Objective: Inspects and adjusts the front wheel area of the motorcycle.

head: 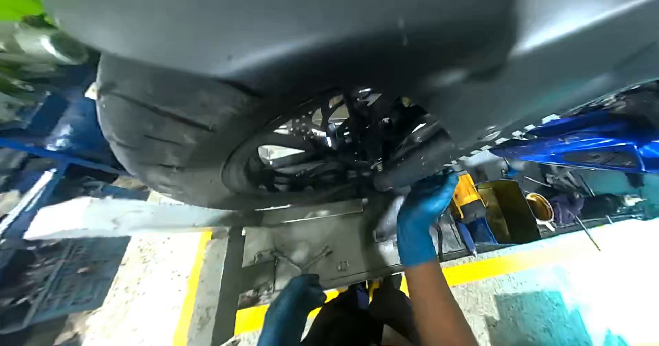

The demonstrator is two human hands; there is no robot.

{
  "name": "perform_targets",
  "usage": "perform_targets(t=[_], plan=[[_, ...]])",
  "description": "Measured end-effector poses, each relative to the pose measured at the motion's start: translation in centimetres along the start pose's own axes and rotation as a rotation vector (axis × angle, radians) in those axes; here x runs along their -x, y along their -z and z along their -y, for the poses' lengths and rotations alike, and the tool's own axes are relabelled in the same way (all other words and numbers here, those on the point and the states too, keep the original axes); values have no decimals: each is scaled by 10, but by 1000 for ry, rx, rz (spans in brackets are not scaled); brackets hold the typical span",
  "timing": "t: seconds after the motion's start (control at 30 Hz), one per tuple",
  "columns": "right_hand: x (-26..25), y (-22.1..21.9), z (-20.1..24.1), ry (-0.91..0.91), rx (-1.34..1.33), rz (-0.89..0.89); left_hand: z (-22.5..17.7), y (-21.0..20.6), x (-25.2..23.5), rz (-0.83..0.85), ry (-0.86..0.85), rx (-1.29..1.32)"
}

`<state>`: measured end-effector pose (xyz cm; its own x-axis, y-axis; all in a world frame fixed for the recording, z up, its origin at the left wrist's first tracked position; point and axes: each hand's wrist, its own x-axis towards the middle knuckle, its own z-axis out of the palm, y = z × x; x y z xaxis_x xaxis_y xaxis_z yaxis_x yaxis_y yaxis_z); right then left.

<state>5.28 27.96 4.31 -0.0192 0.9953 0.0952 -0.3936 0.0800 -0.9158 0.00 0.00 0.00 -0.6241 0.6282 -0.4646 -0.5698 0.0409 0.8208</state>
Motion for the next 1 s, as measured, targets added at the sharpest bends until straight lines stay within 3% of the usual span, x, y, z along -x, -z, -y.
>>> perform_targets(t=[0.07,0.13,0.2,0.3,0.4,0.57,0.67,0.77,0.87,1.0], plan=[[41,50,-3,25,334,328,-3,-23,-4,-18,95,-102],[77,97,6,16,635,793,4,-42,-12,63,146,-192],[105,131,20,77,857,976,16,-64,-14,218,177,-229],[116,165,38,-14,901,776,31,-103,-9,413,255,-282],[83,201,51,10,979,538,45,-130,-13,557,329,-325],[-33,264,82,-74,1265,105,62,-139,-25,448,299,-480],[-58,280,81,-5,1259,-18,64,-121,-20,384,322,-554],[-24,285,43,5,1281,117,69,-102,-12,280,263,-562],[20,265,-15,-185,1399,603,82,-79,1,131,237,-585],[30,214,-73,-53,1405,1005,90,-63,26,24,251,-628]])
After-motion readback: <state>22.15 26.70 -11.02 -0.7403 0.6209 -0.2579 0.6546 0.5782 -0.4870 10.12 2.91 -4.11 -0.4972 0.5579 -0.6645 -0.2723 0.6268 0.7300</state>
